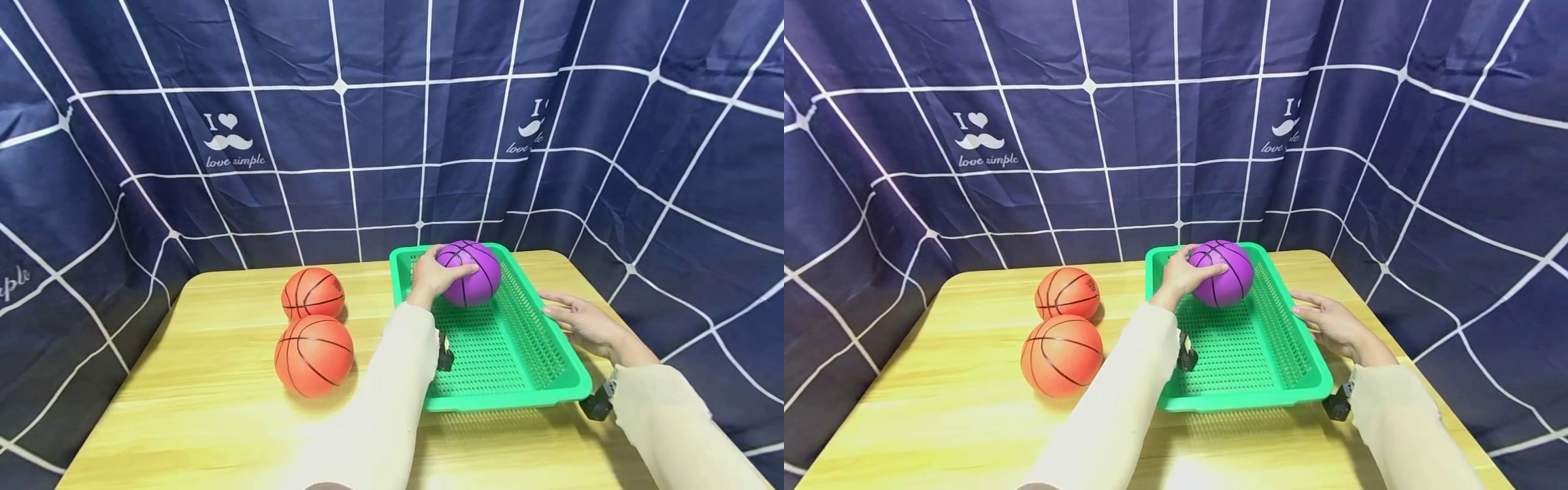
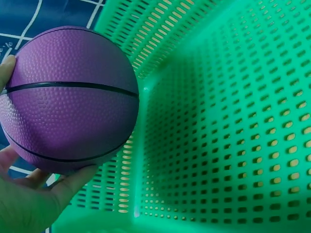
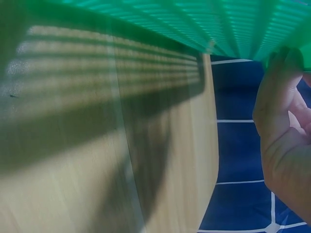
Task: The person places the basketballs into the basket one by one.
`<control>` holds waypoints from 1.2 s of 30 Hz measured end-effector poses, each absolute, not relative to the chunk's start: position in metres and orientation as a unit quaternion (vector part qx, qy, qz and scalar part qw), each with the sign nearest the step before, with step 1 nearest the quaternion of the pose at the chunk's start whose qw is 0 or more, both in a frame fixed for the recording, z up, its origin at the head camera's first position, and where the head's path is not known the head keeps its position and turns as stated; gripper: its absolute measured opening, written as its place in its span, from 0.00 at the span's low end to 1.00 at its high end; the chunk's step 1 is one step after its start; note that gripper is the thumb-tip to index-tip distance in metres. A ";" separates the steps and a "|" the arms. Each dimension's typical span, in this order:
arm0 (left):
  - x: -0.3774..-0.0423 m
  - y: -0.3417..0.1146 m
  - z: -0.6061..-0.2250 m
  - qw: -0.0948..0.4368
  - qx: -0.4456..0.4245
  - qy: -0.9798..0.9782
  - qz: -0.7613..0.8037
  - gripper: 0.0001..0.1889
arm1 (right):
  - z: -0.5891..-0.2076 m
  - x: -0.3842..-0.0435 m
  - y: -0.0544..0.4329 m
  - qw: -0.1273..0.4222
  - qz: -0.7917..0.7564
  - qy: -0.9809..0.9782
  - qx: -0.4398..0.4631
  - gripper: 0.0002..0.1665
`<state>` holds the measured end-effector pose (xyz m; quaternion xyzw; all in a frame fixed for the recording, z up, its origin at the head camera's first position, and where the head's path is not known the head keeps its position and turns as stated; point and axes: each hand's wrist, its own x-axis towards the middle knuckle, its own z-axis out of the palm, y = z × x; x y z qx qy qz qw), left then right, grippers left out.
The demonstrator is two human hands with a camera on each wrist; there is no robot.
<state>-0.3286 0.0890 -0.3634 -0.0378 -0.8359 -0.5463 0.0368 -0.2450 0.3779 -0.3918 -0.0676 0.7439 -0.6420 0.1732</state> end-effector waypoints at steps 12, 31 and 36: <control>-0.328 0.094 -0.373 0.028 -0.041 -0.834 -0.549 0.45 | -0.387 -0.243 0.374 0.174 -0.640 0.745 -0.076 0.38; -0.325 0.100 -0.383 -0.005 -0.031 -0.848 -0.529 0.46 | -0.389 -0.245 0.374 0.172 -0.646 0.741 -0.066 0.38; -0.328 0.095 -0.376 -0.005 -0.045 -0.854 -0.519 0.49 | -0.389 -0.243 0.376 0.175 -0.648 0.738 -0.069 0.38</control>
